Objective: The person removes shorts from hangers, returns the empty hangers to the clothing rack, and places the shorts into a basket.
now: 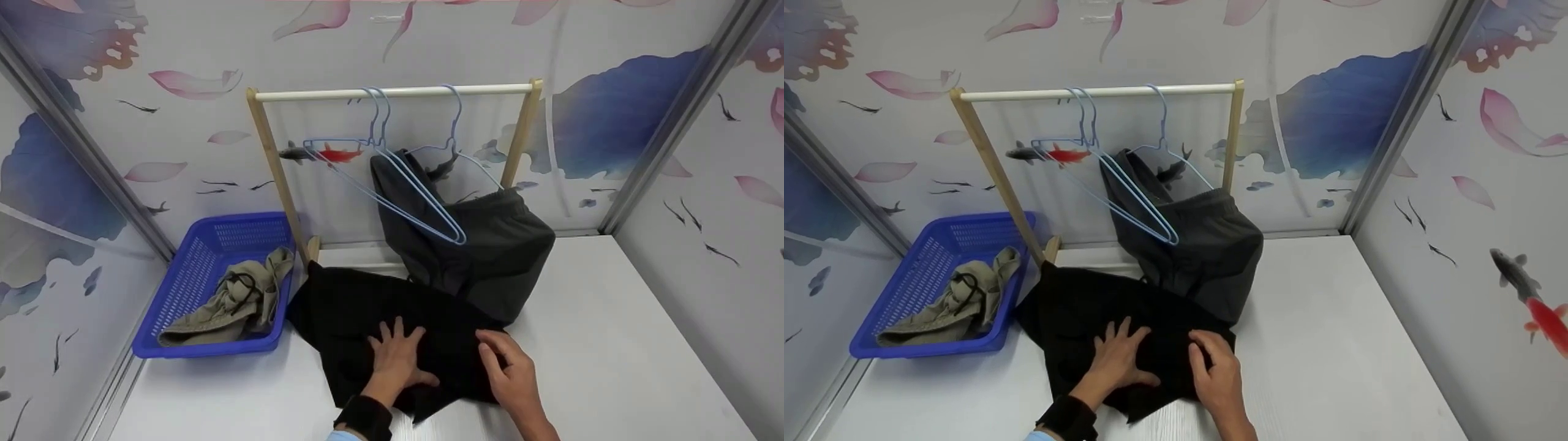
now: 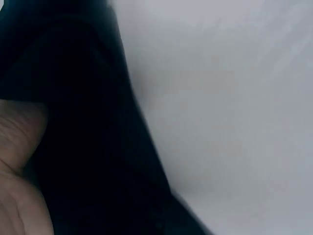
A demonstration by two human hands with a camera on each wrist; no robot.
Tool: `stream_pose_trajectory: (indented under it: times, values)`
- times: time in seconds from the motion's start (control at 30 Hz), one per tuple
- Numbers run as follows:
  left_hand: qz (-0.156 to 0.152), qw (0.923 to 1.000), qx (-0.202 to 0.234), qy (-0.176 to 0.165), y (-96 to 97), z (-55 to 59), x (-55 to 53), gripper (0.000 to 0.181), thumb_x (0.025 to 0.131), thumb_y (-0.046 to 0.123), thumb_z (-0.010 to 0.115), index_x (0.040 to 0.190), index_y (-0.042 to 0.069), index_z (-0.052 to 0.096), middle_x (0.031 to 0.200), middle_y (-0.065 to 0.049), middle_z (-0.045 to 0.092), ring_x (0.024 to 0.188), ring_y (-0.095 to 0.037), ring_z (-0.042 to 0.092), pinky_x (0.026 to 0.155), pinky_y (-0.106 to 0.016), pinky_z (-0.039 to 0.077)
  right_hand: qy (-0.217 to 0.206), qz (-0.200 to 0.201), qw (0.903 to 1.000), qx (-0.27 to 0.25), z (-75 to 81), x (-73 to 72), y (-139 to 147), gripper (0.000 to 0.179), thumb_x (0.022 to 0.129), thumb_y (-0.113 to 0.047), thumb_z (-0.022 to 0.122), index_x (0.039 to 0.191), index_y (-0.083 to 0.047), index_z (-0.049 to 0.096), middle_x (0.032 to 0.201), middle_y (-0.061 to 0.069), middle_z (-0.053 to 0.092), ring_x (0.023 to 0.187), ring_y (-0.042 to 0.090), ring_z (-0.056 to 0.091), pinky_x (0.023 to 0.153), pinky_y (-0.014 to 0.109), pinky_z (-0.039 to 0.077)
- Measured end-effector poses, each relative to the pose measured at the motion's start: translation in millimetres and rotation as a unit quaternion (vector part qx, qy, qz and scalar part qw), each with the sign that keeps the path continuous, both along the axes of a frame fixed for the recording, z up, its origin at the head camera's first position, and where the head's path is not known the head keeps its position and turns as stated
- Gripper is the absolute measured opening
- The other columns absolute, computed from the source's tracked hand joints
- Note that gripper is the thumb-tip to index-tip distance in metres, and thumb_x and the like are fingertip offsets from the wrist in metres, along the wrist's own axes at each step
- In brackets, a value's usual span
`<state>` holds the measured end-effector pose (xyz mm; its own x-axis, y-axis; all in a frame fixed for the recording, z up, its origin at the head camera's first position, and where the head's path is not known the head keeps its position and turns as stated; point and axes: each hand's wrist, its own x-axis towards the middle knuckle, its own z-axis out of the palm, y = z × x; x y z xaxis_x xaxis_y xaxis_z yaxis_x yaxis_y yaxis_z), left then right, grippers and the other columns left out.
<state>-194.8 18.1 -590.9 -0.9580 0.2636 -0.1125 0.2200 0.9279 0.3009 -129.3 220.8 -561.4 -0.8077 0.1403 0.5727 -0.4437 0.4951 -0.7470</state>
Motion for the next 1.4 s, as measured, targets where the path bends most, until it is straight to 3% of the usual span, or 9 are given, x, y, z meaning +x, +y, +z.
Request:
stream_pose_trajectory:
  times: [0.3,0.5,0.67,0.77,1.07,1.27,1.4]
  values:
    - [-0.001,0.9964,0.040,0.075,-10.4,-2.7,7.3,0.080,0.065,0.047,0.097,0.130,0.016,0.063,0.143,-0.021,0.057,0.132,-0.050,0.050,0.100,-0.072,0.043,-0.005,-0.008,0.9999,0.012,0.6,-0.5,-1,0.023,0.093,0.009,0.068,0.111,-0.001,0.076,0.109,0.010,0.075,0.102,0.005,0.067,0.089,0.007,0.045]
    - [-0.004,0.9942,0.047,0.097,-17.0,-2.9,12.5,0.075,0.068,0.032,0.098,0.132,0.015,0.064,0.135,-0.019,0.062,0.123,-0.043,0.057,0.096,-0.062,0.050,-0.015,-0.008,0.9998,0.001,0.2,0.4,-2,0.024,0.094,0.009,0.067,0.113,-0.003,0.076,0.109,0.010,0.075,0.101,0.004,0.066,0.088,0.008,0.045]
    - [-0.008,0.9912,0.067,0.114,-25.1,-1.8,17.1,0.072,0.068,0.014,0.098,0.131,0.011,0.064,0.127,-0.023,0.064,0.111,-0.040,0.061,0.088,-0.053,0.055,-0.006,-0.004,1.0000,0.005,-1.9,-0.1,-3,0.023,0.094,0.009,0.067,0.112,-0.002,0.076,0.108,0.012,0.074,0.091,0.004,0.063,0.079,0.010,0.045]
    - [-0.007,0.9902,0.081,0.114,-31.8,-1.4,20.3,0.069,0.067,0.003,0.094,0.129,0.010,0.064,0.124,-0.024,0.065,0.106,-0.038,0.062,0.087,-0.049,0.056,-0.003,0.000,1.0000,0.001,-3.4,-0.3,-5,0.023,0.093,0.010,0.067,0.112,-0.001,0.076,0.107,0.013,0.074,0.088,0.006,0.062,0.077,0.011,0.045]
    - [-0.008,0.9840,0.154,0.089,-47.7,-1.6,25.8,0.062,0.069,-0.023,0.070,0.121,0.010,0.062,0.101,-0.008,0.061,0.083,-0.021,0.058,0.073,-0.037,0.054,-0.021,-0.008,0.9997,0.002,-9.1,-1.0,-9,0.023,0.093,0.009,0.068,0.111,-0.003,0.076,0.107,0.011,0.074,0.094,0.004,0.066,0.082,0.009,0.047]
    - [-0.003,0.9771,0.200,0.071,-55.9,0.8,26.8,0.066,0.067,-0.026,0.063,0.121,0.012,0.062,0.105,-0.005,0.061,0.086,-0.018,0.060,0.072,-0.032,0.053,-0.021,-0.002,0.9997,-0.008,-13.5,-0.9,-11,0.023,0.093,0.010,0.068,0.111,-0.002,0.076,0.107,0.013,0.074,0.097,0.008,0.068,0.083,0.009,0.048]
    - [-0.008,0.9736,0.214,0.080,-61.0,6.8,27.1,0.069,0.065,-0.028,0.059,0.120,0.014,0.061,0.106,-0.002,0.059,0.087,-0.016,0.058,0.072,-0.030,0.052,-0.030,-0.003,0.9995,-0.001,-14.7,-1.2,-10,0.021,0.094,0.007,0.067,0.111,-0.002,0.076,0.108,0.012,0.074,0.097,0.009,0.068,0.084,0.010,0.049]
